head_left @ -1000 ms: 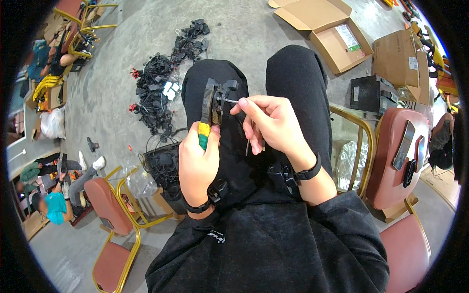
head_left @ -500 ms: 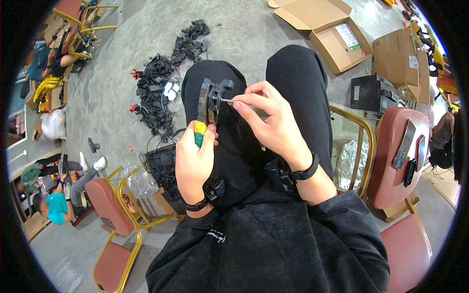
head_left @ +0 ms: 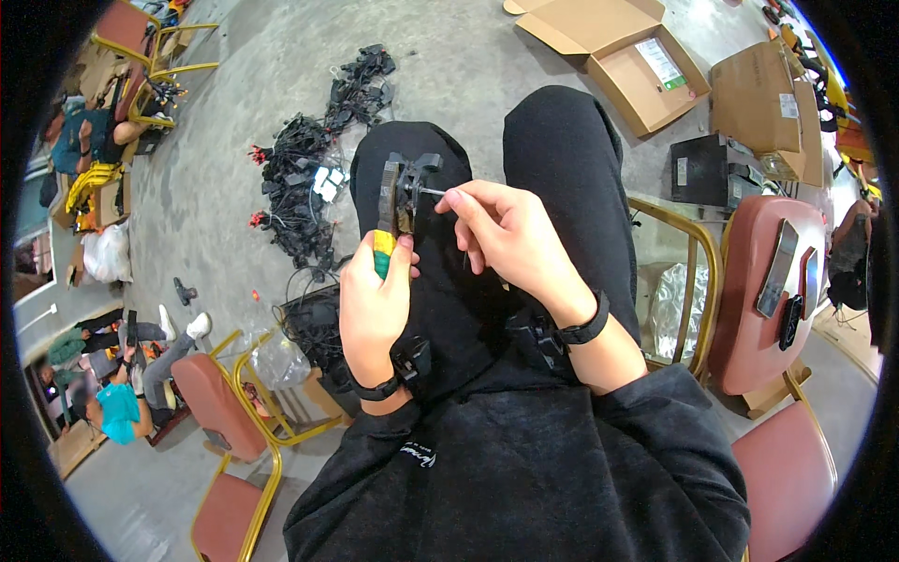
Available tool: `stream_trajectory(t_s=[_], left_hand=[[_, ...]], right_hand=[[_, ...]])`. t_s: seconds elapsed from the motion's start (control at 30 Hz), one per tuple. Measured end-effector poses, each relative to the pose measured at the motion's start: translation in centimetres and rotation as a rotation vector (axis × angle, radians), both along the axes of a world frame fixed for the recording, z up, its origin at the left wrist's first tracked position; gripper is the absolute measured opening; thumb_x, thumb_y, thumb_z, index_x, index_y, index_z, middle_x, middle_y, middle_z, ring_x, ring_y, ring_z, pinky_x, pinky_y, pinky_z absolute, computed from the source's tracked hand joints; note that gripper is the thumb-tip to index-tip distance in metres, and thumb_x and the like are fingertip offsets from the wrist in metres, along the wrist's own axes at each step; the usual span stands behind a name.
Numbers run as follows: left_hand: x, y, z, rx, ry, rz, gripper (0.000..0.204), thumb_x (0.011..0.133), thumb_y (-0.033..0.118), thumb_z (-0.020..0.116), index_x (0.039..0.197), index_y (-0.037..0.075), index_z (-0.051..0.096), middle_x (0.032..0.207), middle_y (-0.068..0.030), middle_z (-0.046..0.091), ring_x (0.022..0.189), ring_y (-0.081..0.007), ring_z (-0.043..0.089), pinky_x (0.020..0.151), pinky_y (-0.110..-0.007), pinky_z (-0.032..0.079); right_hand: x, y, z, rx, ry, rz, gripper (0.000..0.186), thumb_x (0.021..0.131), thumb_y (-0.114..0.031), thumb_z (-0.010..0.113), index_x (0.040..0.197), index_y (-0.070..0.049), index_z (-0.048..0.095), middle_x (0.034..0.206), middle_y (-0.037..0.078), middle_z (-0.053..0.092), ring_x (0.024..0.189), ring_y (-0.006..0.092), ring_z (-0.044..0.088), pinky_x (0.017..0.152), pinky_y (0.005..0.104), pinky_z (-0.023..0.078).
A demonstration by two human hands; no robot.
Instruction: The person sits on the floor and uses a screwdriver to unscrew a small black electronic component. They then use pliers to hold the component while continuing to unscrew it with the screwdriver. The person works on the same component for the duration of the clip.
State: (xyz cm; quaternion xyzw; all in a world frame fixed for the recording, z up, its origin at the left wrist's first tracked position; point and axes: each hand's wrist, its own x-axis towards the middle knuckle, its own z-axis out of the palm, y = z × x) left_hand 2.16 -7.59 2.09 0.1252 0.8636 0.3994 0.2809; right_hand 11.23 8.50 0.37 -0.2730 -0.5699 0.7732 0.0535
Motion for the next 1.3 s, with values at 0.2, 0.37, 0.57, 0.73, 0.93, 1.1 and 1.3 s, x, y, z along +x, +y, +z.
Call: stream_trajectory(t_s=[0.2,0.37,0.57,0.73,0.93,1.1,1.3], left_hand=[[0.3,0.0,-0.1,-0.049,0.074,-0.046,0.025,0.102,0.024,0.061,0.102,-0.001,0.064,0.082,-0.0068,0.070,0.071,-0.0139,0.067,0.067,-0.029,0.052],[0.3,0.0,-0.1,-0.027,0.055,-0.041,0.024,0.103,0.023,0.060,0.102,-0.001,0.064,0.082,-0.0069,0.069,0.072,-0.0134,0.066,0.067,-0.029,0.052],[0.2,-0.2,-0.2,-0.052,0.121,-0.099,0.024,0.103,0.023,0.060,0.103,-0.001,0.063,0.082,-0.0074,0.069,0.073,-0.0139,0.067,0.068,-0.029,0.053],[0.3,-0.3,-0.4,-0.002,0.080,-0.065,0.024,0.103,0.023,0.060,0.102,-0.001,0.063,0.082,-0.0075,0.070,0.072,-0.0141,0.067,0.067,-0.029,0.053],[0.0,-0.3,-0.2,0.072,-0.014,0.006,0.028,0.102,0.026,0.061,0.099,-0.002,0.063,0.080,-0.0087,0.070,0.071,-0.0160,0.069,0.067,-0.030,0.053],[-0.1,-0.5,-0.4,0.086,-0.023,0.014,0.030,0.101,0.027,0.062,0.098,-0.003,0.063,0.080,-0.0097,0.070,0.071,-0.0167,0.069,0.066,-0.031,0.053],[-0.4,-0.5,-0.2,0.100,-0.086,0.037,0.029,0.101,0.027,0.063,0.099,-0.003,0.063,0.081,-0.0092,0.071,0.071,-0.0158,0.069,0.066,-0.030,0.053]], right_hand=[[-0.1,0.4,0.0,-0.207,0.000,0.012,0.029,0.106,-0.022,0.054,0.102,0.004,0.066,0.061,0.004,0.062,0.044,0.0108,0.060,0.040,0.0232,0.046],[0.0,0.4,0.2,-0.222,0.042,0.041,0.031,0.107,-0.023,0.052,0.103,0.005,0.065,0.061,0.005,0.062,0.043,0.0119,0.060,0.039,0.0241,0.047],[-0.1,0.6,0.5,-0.339,0.016,0.023,0.030,0.107,-0.021,0.052,0.102,0.006,0.065,0.061,0.005,0.062,0.043,0.0123,0.060,0.038,0.0245,0.048],[0.1,0.2,-0.2,-0.164,0.030,-0.004,0.027,0.105,-0.021,0.057,0.106,0.003,0.070,0.062,0.005,0.064,0.047,0.0109,0.061,0.043,0.0241,0.049],[0.1,-0.2,-1.0,0.512,0.168,-0.106,0.016,0.097,-0.016,0.068,0.106,-0.004,0.075,0.073,0.007,0.065,0.060,0.0183,0.064,0.058,0.0301,0.052],[-0.3,-0.2,-1.9,0.758,0.303,-0.203,0.014,0.093,-0.015,0.071,0.103,-0.006,0.075,0.081,0.011,0.065,0.067,0.0251,0.064,0.063,0.0338,0.052],[0.1,0.2,-1.0,0.537,0.170,-0.095,0.017,0.095,-0.018,0.070,0.101,-0.003,0.074,0.080,0.013,0.067,0.066,0.0245,0.065,0.061,0.0330,0.050]])
